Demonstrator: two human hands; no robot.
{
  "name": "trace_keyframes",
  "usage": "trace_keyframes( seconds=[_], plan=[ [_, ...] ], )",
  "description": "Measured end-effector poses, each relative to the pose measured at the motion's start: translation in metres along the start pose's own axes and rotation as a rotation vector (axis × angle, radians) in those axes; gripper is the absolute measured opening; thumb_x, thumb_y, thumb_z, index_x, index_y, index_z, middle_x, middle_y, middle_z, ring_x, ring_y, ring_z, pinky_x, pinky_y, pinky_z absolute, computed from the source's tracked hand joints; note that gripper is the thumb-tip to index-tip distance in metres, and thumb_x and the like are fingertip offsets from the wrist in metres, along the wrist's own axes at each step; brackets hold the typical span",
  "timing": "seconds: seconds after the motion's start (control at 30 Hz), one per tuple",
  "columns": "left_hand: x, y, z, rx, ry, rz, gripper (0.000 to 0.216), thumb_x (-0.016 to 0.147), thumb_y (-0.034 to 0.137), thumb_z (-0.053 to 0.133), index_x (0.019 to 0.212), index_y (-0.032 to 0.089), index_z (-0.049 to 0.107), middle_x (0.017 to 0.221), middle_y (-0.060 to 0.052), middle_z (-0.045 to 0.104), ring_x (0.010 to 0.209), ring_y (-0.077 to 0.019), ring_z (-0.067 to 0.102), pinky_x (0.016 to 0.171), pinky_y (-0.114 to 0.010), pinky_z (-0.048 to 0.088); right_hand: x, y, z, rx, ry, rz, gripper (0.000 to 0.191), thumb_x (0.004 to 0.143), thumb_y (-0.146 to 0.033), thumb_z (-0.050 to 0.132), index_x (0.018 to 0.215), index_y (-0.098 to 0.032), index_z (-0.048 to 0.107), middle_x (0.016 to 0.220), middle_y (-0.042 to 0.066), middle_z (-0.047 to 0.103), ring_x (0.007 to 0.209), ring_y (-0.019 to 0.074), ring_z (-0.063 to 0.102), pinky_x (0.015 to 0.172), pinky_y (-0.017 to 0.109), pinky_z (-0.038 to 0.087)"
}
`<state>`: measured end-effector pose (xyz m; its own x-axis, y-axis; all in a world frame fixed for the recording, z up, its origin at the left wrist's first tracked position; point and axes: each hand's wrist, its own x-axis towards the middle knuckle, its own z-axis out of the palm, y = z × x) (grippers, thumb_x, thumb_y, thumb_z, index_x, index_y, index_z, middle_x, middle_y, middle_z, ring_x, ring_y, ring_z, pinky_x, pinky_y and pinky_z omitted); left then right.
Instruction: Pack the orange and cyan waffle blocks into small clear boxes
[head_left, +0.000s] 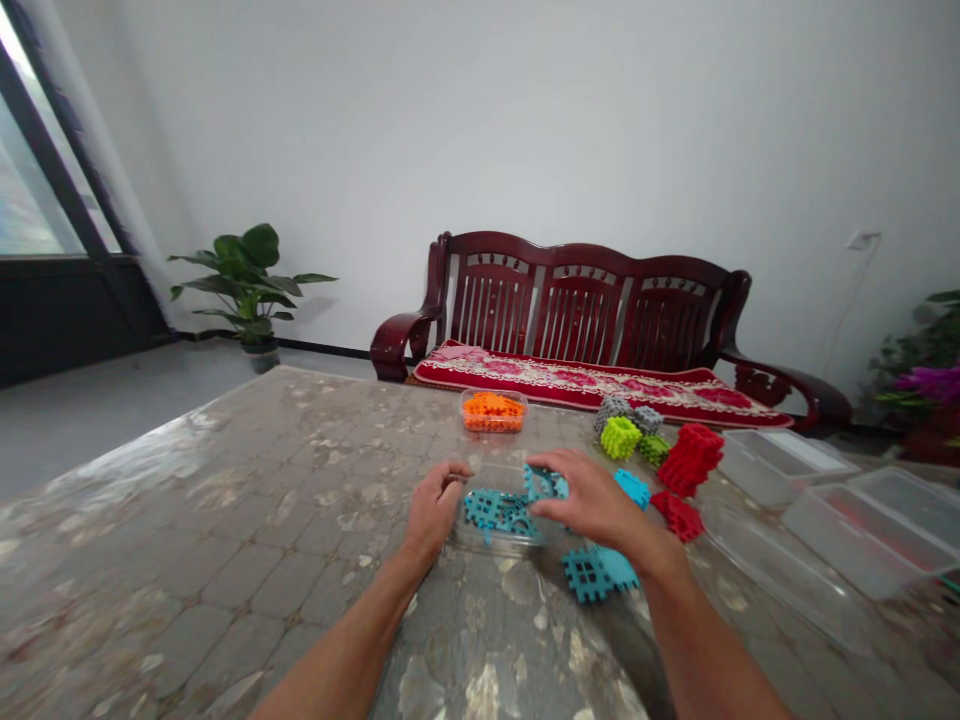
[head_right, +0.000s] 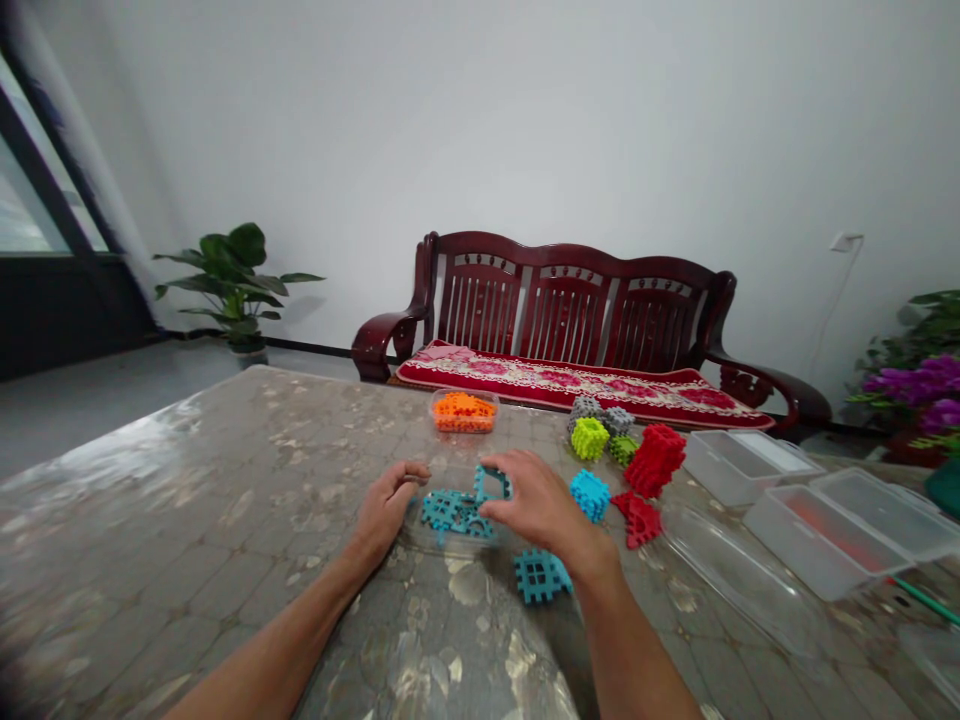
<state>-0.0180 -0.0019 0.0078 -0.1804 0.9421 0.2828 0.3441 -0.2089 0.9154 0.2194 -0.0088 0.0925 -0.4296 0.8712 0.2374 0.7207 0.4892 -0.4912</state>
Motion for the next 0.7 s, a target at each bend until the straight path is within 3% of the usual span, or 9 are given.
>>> trace_keyframes(
  seconds=[0.17, 0.33, 0.5, 0.7],
  plan=[
    [0.000, -0.001, 0.001, 0.005, 0.005, -0.004, 0.027, 0.068, 0.026, 0.044, 0.082, 0.021, 0.067, 0.083, -0.003, 0.072, 0.085, -0.0220, 0.066, 0.083, -0.034, 0.052, 0.001, -0.008, 0.021, -0.097, -0.125, -0.065, 0.051, 0.073, -0.018, 0.072, 0.124, -0.020, 0.066, 0.123, 0.009, 0.068, 0.118, 0.0263, 0.056, 0.103, 0.039, 0.042],
    [0.000, -0.004, 0.002, 0.004, 0.005, -0.001, 0.028, 0.069, 0.026, 0.044, 0.083, 0.021, 0.067, 0.084, -0.003, 0.072, 0.086, -0.0225, 0.066, 0.084, -0.034, 0.051, 0.001, 0.001, 0.021, -0.229, -0.145, -0.052, 0.049, 0.072, -0.004, 0.059, 0.117, -0.019, 0.069, 0.123, 0.009, 0.067, 0.117, 0.0246, 0.054, 0.106, 0.037, 0.038],
    [0.000, -0.006, 0.002, 0.001, 0.005, 0.002, 0.028, 0.070, 0.025, 0.044, 0.085, 0.021, 0.067, 0.083, -0.003, 0.072, 0.087, -0.0223, 0.067, 0.084, -0.034, 0.051, 0.001, -0.001, 0.017, -0.213, -0.182, -0.013, 0.042, 0.077, -0.003, 0.048, 0.101, -0.022, 0.077, 0.104, 0.006, 0.074, 0.105, 0.0223, 0.060, 0.096, 0.032, 0.042],
    [0.000, -0.007, 0.003, -0.001, 0.007, 0.004, 0.026, 0.070, 0.025, 0.044, 0.083, 0.021, 0.067, 0.083, -0.003, 0.072, 0.088, -0.0225, 0.067, 0.086, -0.035, 0.051, 0.002, -0.001, 0.033, -0.095, -0.304, -0.134, 0.051, 0.070, 0.004, 0.046, 0.093, -0.027, 0.080, 0.097, 0.000, 0.078, 0.098, 0.0193, 0.063, 0.095, 0.030, 0.042]
  ],
)
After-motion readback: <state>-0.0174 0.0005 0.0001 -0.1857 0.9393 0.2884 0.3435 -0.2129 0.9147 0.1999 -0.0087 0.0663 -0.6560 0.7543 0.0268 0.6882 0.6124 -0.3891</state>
